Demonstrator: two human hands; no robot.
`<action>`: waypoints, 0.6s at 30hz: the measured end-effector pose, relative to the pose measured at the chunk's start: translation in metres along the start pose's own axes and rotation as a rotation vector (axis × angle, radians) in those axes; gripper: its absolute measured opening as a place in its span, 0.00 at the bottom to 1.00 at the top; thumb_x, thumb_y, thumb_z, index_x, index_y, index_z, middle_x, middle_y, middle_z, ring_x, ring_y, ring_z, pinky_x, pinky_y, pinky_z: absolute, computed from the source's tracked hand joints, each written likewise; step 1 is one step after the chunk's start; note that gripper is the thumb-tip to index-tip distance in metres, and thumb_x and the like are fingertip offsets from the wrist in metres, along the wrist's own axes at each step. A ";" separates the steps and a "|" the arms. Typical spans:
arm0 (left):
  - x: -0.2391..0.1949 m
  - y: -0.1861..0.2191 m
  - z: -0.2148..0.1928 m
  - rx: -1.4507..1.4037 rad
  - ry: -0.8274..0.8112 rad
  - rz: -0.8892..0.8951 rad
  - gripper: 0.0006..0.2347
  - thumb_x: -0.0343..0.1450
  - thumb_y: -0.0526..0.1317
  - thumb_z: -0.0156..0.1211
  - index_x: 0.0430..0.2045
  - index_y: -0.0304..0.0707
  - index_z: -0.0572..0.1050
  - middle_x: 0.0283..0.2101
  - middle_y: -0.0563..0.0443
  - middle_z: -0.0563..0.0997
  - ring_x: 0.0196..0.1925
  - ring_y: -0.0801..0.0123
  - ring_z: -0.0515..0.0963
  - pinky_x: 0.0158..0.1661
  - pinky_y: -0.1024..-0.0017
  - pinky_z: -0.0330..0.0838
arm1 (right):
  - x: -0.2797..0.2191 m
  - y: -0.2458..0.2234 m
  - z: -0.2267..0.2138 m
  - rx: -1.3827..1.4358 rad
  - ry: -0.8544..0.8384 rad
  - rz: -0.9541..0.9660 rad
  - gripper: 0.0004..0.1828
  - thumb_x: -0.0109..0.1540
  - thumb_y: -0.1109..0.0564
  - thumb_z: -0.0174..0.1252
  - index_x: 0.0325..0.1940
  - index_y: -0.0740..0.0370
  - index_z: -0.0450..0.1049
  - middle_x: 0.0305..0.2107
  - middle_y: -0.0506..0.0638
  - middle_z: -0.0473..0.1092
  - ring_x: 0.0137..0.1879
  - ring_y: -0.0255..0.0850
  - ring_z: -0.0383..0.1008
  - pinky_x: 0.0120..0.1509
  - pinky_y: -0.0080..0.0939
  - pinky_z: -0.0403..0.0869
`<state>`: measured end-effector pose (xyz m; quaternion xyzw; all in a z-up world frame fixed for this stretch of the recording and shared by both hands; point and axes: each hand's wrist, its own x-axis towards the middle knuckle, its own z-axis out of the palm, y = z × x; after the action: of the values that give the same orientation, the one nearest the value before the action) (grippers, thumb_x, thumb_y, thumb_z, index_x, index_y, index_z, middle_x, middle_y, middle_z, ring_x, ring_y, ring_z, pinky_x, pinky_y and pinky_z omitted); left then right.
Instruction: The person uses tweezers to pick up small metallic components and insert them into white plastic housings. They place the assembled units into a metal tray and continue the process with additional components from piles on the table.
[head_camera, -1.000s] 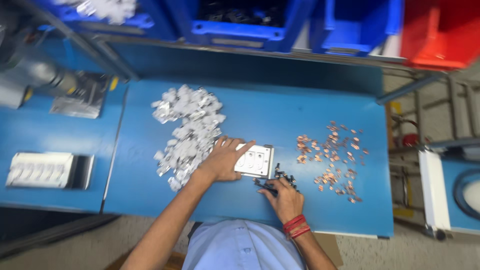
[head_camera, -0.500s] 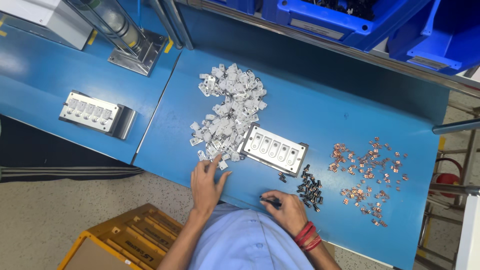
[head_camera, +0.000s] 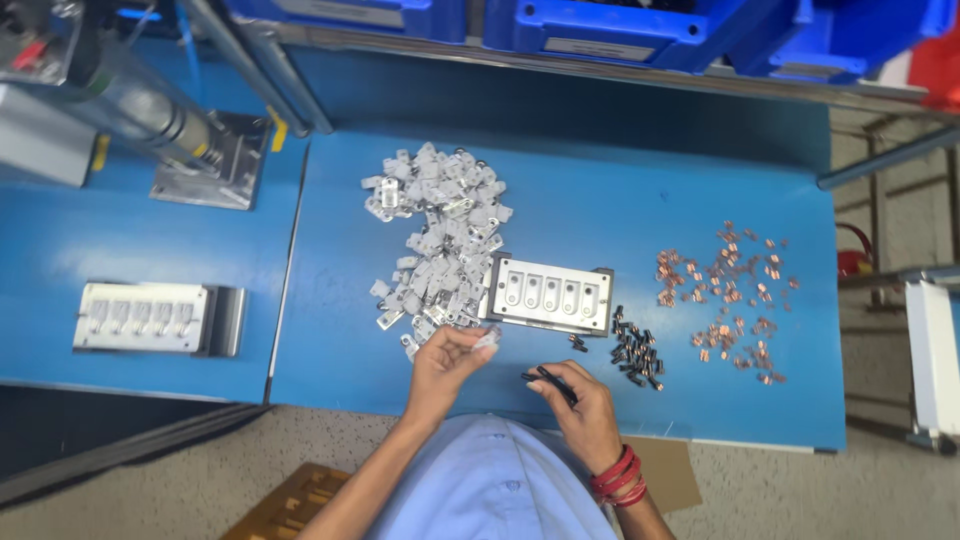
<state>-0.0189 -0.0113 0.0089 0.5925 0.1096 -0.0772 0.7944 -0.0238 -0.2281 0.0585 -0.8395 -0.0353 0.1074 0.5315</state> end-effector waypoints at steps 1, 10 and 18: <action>0.001 0.000 -0.001 -0.258 -0.018 -0.027 0.09 0.73 0.28 0.66 0.41 0.30 0.72 0.53 0.39 0.80 0.54 0.63 0.80 0.56 0.68 0.76 | -0.003 -0.004 0.003 0.033 0.029 0.018 0.09 0.60 0.59 0.64 0.42 0.65 0.81 0.34 0.51 0.80 0.39 0.36 0.81 0.45 0.35 0.76; 0.020 0.003 0.013 -0.653 -0.019 -0.364 0.07 0.71 0.28 0.57 0.38 0.28 0.67 0.55 0.33 0.81 0.60 0.49 0.81 0.59 0.59 0.72 | -0.019 -0.035 0.014 0.130 0.215 -0.001 0.08 0.60 0.63 0.64 0.43 0.69 0.80 0.36 0.50 0.79 0.41 0.33 0.79 0.47 0.32 0.76; 0.004 -0.003 0.049 -0.347 -0.176 -0.261 0.13 0.78 0.37 0.52 0.53 0.28 0.77 0.52 0.38 0.83 0.54 0.67 0.82 0.56 0.73 0.75 | 0.007 -0.015 0.012 0.025 0.273 0.140 0.08 0.59 0.65 0.71 0.38 0.70 0.79 0.28 0.50 0.73 0.30 0.34 0.64 0.34 0.33 0.64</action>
<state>-0.0115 -0.0587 0.0181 0.4187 0.1271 -0.2105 0.8742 -0.0189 -0.2096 0.0662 -0.8402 0.0970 0.0295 0.5328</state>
